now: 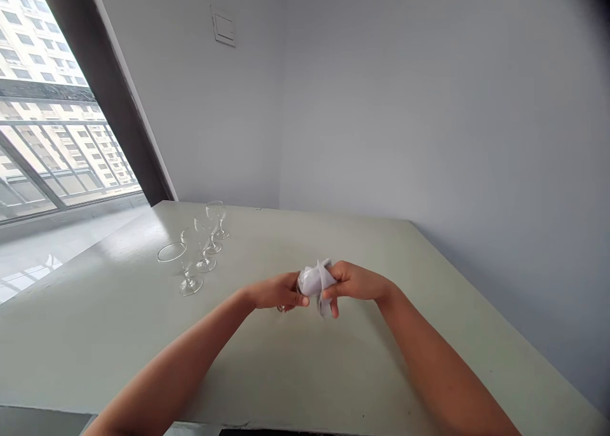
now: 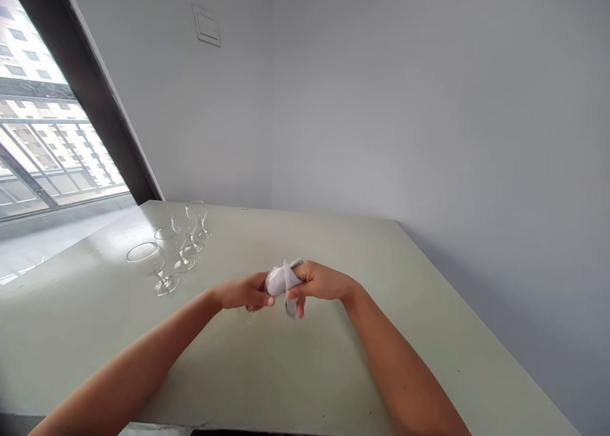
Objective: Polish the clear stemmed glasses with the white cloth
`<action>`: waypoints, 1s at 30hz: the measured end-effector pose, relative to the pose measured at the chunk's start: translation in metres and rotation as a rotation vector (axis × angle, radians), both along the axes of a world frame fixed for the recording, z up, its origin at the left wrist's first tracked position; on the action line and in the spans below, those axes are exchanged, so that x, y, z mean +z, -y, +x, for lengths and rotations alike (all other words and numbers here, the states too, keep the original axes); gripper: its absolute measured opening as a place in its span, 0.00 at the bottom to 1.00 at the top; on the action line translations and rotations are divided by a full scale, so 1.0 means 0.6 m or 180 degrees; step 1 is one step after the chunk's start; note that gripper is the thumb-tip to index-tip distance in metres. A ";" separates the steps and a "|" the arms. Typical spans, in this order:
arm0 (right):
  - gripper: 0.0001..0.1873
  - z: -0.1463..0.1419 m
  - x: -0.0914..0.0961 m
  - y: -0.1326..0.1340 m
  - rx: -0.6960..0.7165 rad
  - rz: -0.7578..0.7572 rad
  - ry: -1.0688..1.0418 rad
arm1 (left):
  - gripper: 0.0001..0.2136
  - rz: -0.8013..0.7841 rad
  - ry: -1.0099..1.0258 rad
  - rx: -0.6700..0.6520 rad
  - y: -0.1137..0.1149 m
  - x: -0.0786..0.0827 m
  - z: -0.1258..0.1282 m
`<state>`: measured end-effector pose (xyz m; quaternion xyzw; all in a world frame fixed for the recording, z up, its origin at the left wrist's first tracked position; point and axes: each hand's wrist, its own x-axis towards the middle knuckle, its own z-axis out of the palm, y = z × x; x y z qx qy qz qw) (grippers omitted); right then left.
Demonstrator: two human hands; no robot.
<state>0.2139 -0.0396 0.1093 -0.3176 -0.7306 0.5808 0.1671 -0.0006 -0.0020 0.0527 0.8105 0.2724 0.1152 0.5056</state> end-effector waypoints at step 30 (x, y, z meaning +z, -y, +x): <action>0.19 -0.041 -0.050 -0.030 -0.2109 -0.0242 -0.1122 | 0.19 0.3190 -0.0547 0.1483 -0.005 -0.007 0.015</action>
